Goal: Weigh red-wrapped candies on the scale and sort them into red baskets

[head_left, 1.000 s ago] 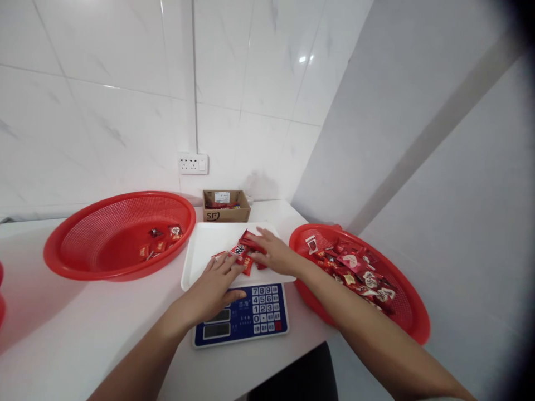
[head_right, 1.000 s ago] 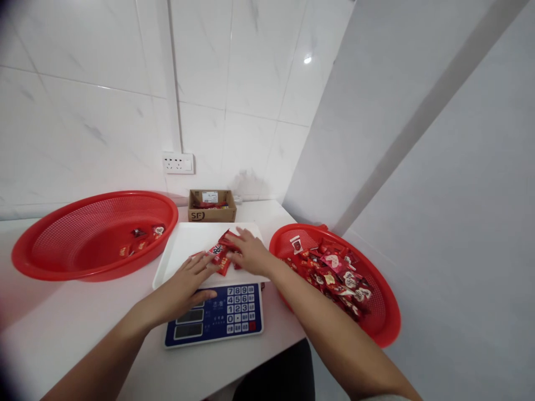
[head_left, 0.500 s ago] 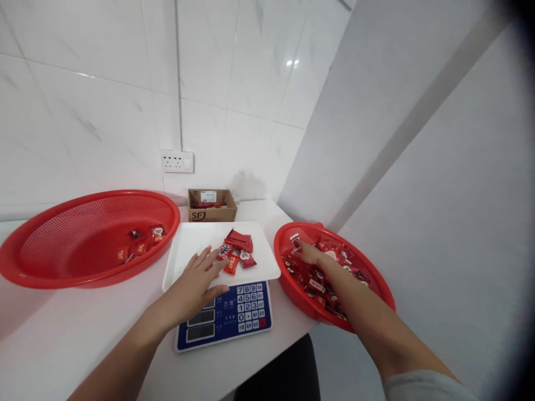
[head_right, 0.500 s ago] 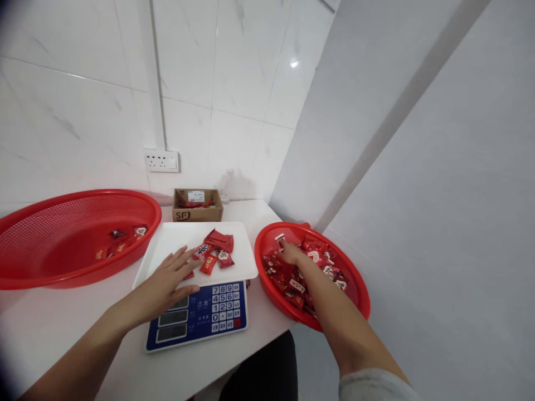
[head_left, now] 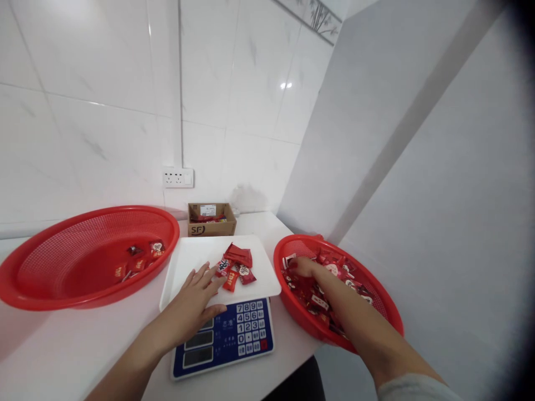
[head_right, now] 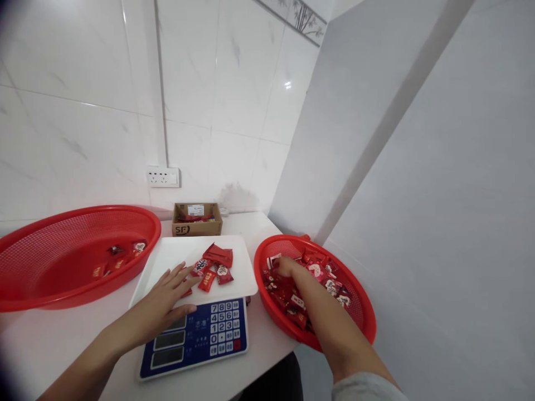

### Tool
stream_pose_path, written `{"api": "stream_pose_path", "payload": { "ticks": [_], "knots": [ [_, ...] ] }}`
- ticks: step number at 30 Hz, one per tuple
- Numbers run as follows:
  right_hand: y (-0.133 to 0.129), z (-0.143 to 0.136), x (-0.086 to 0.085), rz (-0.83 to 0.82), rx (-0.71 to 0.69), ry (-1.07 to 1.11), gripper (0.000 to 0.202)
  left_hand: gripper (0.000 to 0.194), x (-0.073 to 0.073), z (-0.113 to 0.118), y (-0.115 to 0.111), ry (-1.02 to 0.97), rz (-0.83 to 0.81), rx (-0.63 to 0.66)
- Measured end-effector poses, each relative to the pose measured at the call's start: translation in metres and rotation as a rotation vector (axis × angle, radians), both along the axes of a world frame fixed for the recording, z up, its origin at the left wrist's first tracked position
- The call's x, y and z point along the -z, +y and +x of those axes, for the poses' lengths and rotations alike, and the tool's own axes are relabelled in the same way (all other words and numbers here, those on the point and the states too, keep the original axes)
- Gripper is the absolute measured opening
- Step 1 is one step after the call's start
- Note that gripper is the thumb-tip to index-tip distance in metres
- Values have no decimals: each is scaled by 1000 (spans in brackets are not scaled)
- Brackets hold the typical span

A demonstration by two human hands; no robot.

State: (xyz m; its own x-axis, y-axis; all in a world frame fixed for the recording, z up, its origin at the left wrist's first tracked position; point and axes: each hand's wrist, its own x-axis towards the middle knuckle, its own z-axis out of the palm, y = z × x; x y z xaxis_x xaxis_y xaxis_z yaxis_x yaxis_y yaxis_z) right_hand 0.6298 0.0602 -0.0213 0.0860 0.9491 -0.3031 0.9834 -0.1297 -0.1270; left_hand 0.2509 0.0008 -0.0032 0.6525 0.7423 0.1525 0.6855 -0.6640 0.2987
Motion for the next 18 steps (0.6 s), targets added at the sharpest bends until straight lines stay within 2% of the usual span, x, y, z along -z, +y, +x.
{"api": "stream_pose_path", "payload": {
  "ticks": [3, 8, 11, 14, 18],
  "knots": [
    [-2, -2, 4, -48, 7, 18, 29, 49, -5, 1, -2, -6, -27, 4],
    [0, -11, 17, 66, 82, 5, 31, 24, -24, -1, -11, 39, -114, 22],
    [2, -16, 23, 111, 115, 10, 32, 15, -29, -5, -13, 35, -110, 44],
    [2, -16, 26, 110, 145, 23, 32, 24, -25, -10, -8, 34, -77, 32],
    [2, -17, 26, 98, 188, 2, 34, 38, -13, -11, 3, 16, -46, -95]
  ]
}}
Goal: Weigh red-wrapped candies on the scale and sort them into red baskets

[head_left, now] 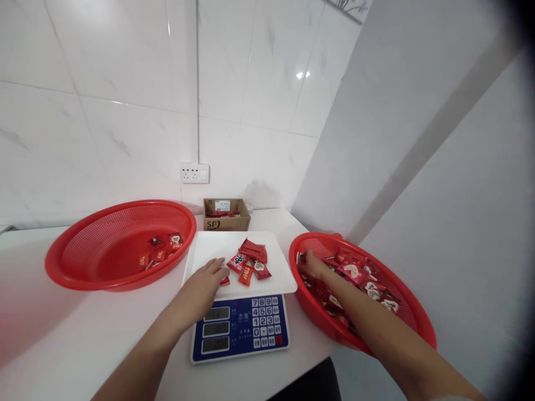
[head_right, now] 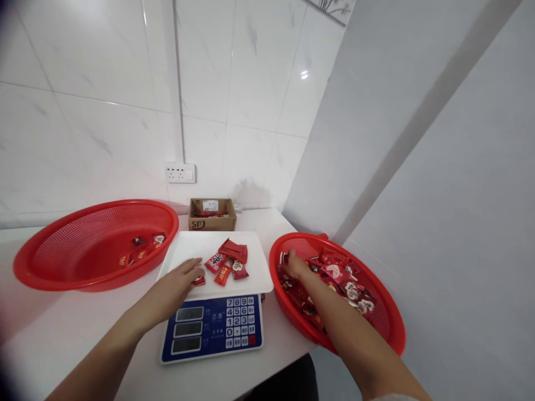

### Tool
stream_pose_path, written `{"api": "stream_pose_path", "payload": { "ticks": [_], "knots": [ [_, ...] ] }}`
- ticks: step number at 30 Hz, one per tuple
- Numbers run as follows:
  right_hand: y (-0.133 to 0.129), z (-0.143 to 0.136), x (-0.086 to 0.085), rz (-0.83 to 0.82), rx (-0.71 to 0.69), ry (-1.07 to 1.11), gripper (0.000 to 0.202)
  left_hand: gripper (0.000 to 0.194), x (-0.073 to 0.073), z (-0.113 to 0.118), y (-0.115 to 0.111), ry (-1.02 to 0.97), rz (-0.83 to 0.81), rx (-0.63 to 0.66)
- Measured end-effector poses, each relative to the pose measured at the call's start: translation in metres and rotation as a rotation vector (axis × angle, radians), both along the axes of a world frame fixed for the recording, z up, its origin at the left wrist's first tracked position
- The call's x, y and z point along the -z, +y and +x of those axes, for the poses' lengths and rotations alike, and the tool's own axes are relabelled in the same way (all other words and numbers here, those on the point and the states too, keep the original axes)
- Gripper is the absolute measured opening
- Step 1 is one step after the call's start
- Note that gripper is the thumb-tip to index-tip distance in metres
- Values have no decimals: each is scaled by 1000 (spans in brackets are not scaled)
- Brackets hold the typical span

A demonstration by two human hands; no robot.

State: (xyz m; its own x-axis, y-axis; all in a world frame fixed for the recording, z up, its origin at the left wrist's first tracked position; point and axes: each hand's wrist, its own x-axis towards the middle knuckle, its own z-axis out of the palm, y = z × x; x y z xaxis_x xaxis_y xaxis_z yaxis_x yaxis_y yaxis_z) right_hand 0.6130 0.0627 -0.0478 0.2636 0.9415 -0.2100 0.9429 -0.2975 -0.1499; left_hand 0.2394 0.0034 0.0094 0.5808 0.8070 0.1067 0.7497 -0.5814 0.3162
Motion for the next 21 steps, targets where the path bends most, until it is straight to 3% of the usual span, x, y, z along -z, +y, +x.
{"api": "stream_pose_path", "payload": {
  "ticks": [7, 14, 17, 21],
  "knots": [
    [-4, -7, -8, -9, -13, -94, 32, 32, 8, 4, 8, -229, 5, -34],
    [-16, -24, -21, 32, -44, -165, 31, 29, 3, 7, 6, -233, -40, -29],
    [-18, -24, -40, 48, -38, -175, 27, 27, 3, 5, 5, -217, -53, -12],
    [-21, -30, -78, 107, -12, -173, 31, 25, 1, 4, 4, -221, -56, 3]
  ]
}}
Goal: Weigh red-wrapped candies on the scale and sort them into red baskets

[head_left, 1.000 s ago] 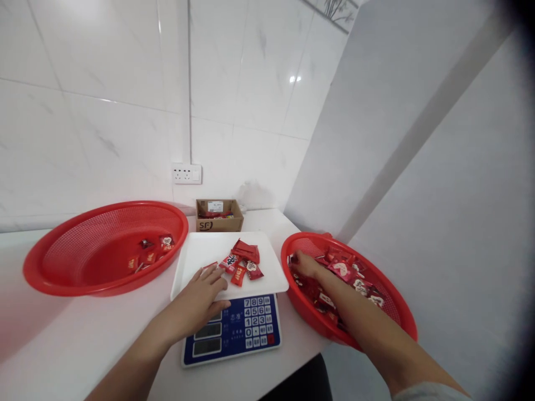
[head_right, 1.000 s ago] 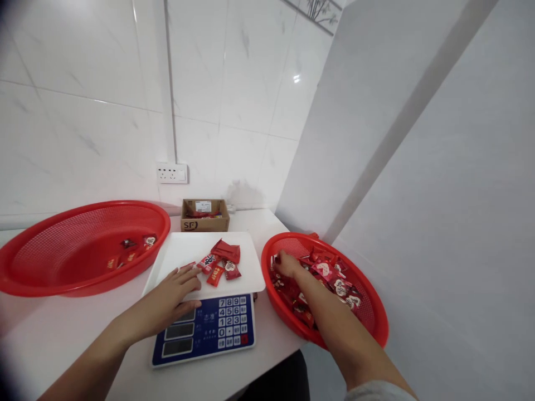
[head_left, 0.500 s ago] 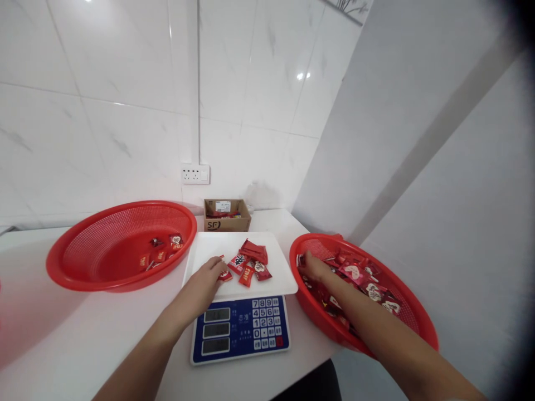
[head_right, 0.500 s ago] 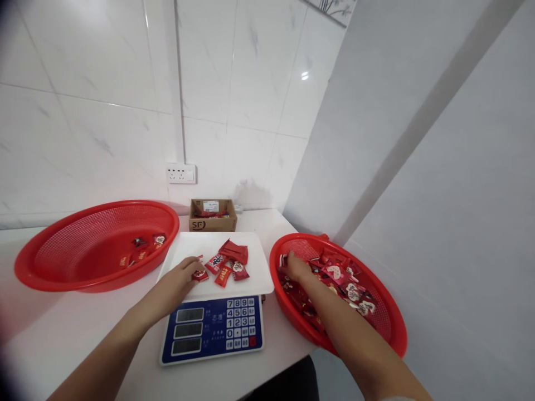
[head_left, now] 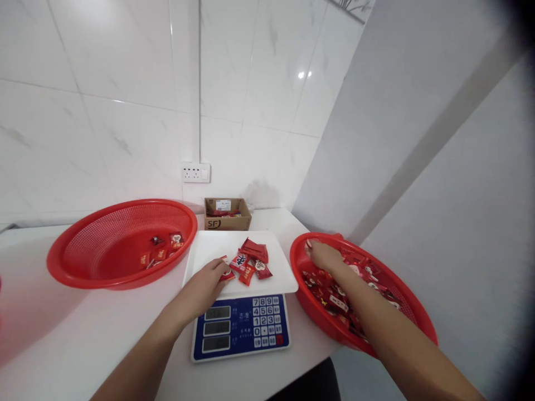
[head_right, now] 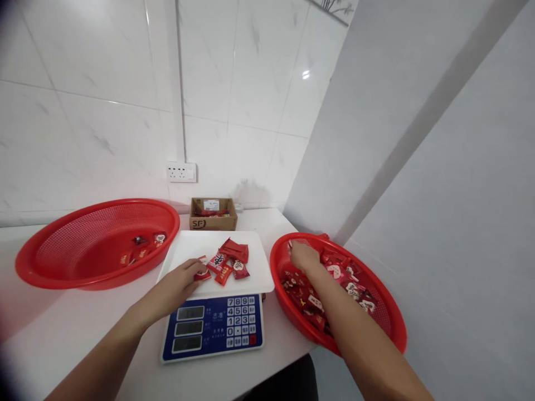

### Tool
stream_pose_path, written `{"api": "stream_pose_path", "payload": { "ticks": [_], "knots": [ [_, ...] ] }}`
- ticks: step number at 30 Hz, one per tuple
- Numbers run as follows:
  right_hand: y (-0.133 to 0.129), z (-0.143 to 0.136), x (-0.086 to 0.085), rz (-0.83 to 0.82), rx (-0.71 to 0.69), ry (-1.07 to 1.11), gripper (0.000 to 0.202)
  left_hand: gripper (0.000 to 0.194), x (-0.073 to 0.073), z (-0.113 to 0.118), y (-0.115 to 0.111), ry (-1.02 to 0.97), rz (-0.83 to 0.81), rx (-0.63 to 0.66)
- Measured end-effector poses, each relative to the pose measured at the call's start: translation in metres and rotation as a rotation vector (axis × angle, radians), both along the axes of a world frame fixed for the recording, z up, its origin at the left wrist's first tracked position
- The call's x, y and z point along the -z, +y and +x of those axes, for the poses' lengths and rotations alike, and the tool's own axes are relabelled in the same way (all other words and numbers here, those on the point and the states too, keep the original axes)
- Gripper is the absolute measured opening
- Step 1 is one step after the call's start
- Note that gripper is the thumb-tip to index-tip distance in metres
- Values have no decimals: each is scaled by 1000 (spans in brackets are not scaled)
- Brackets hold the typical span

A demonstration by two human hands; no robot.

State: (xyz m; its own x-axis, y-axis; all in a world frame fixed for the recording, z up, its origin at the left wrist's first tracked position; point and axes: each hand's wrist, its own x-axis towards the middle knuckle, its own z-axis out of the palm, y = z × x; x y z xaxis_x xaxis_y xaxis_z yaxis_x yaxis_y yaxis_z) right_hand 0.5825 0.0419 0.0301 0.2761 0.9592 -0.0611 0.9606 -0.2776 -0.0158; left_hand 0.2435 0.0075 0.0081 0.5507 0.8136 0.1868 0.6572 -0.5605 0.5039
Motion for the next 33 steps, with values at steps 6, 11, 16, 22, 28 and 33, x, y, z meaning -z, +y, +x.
{"api": "stream_pose_path", "payload": {
  "ticks": [6, 11, 16, 22, 28, 33],
  "knots": [
    [-26, -58, -21, 100, -165, 92, 39, 24, -1, -1, -1, 17, 8, 18],
    [-61, -98, 4, 286, -423, 331, 39, 32, 7, -1, 0, 59, 33, -11],
    [-108, -99, 59, 845, -400, 622, 27, 40, 9, 1, -1, 62, 46, -29],
    [-151, -83, 128, 802, -238, 873, 23, 56, 8, 9, 5, 12, -55, -7],
    [-151, -75, 137, 655, -77, 1085, 37, 77, 8, 23, 25, -15, -125, 80],
    [-148, -70, 141, 627, -46, 1142, 38, 79, 8, 33, 40, 3, -128, 74]
  ]
}}
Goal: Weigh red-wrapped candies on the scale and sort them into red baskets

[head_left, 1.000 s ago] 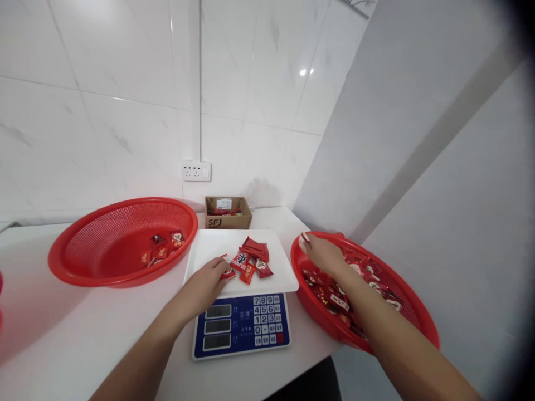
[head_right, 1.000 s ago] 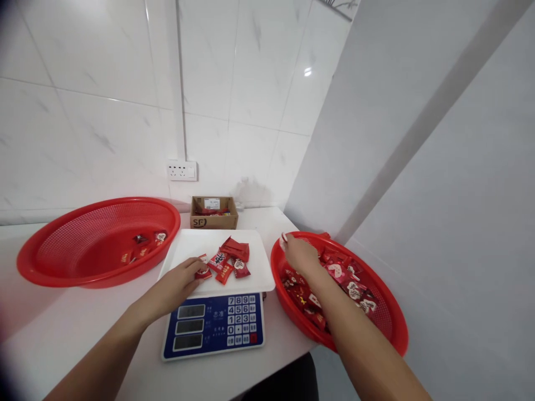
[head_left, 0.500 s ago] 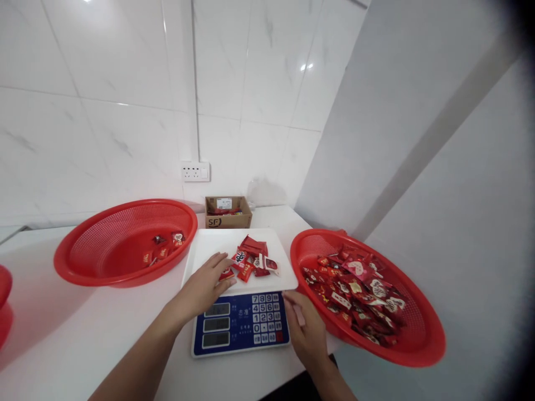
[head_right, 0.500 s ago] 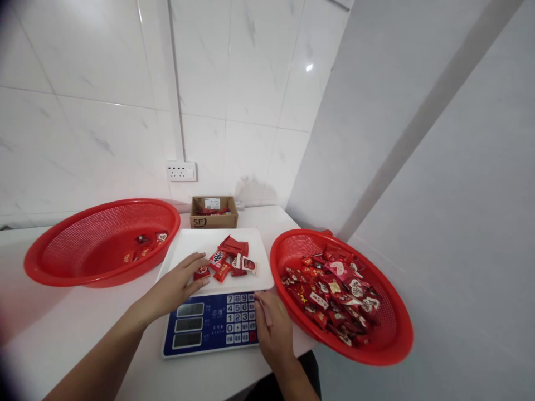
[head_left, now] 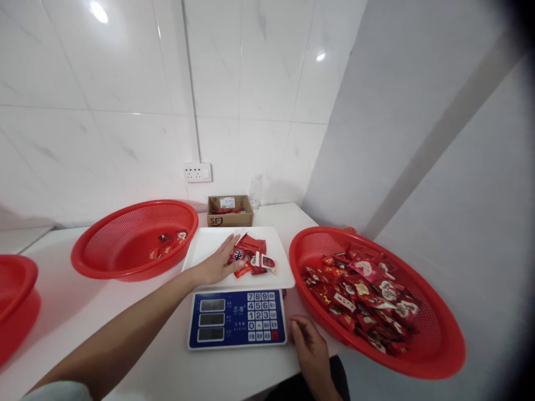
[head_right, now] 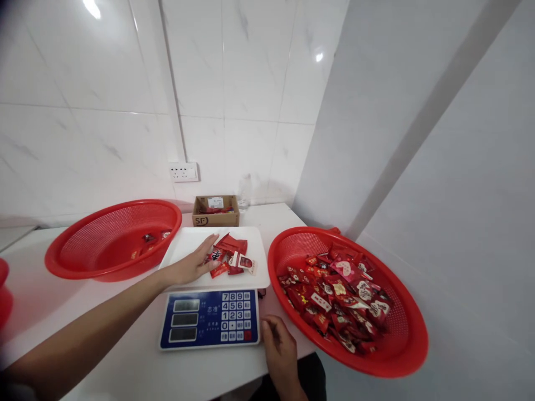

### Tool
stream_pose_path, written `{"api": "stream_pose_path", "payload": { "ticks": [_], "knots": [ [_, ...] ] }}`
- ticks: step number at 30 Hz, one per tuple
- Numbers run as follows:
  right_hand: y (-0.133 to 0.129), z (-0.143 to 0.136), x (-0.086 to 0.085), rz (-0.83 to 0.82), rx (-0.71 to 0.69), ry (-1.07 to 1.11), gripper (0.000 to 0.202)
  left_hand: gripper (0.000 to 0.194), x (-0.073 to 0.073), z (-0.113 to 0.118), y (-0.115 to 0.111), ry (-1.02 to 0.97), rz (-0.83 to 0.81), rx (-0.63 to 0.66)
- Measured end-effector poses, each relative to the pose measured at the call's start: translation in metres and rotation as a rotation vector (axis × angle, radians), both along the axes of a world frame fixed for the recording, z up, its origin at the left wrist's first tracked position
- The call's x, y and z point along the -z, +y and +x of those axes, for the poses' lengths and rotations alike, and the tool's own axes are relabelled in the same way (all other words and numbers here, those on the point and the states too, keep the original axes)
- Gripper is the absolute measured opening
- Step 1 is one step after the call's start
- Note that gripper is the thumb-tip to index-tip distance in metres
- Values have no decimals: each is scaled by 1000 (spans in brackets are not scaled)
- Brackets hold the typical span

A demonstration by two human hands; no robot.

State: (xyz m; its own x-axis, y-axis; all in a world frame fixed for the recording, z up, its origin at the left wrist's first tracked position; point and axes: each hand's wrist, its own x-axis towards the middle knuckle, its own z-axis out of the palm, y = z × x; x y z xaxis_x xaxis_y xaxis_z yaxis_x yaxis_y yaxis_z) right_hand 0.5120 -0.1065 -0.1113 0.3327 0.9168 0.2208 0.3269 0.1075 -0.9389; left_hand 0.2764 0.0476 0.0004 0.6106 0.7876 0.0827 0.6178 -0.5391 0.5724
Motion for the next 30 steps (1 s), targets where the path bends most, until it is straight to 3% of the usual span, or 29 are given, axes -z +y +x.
{"api": "stream_pose_path", "payload": {
  "ticks": [5, 9, 15, 20, 23, 26, 28, 30],
  "knots": [
    [1, 6, 7, -28, -57, 52, 35, 75, 1, 6, 7, 84, 52, 52],
    [3, 7, 8, -39, -71, 100, 36, 74, -7, 16, 10, 153, 88, -8],
    [1, 5, 2, -41, -53, 138, 39, 69, -22, 53, 9, 296, 295, 47],
    [1, 5, 0, -66, -43, 139, 41, 70, -17, 74, 8, 382, 290, 104],
    [1, 5, 0, -77, -37, 156, 42, 62, -15, 67, 12, 407, 261, 145],
    [1, 5, 1, -87, -41, 163, 44, 58, -23, 49, 19, 383, 209, 264],
    [1, 6, 3, -90, -44, 154, 45, 73, -35, 33, 22, 357, 111, 308],
    [0, 8, 4, -97, -42, 146, 45, 90, -51, 18, 23, 307, 10, 240]
  ]
}}
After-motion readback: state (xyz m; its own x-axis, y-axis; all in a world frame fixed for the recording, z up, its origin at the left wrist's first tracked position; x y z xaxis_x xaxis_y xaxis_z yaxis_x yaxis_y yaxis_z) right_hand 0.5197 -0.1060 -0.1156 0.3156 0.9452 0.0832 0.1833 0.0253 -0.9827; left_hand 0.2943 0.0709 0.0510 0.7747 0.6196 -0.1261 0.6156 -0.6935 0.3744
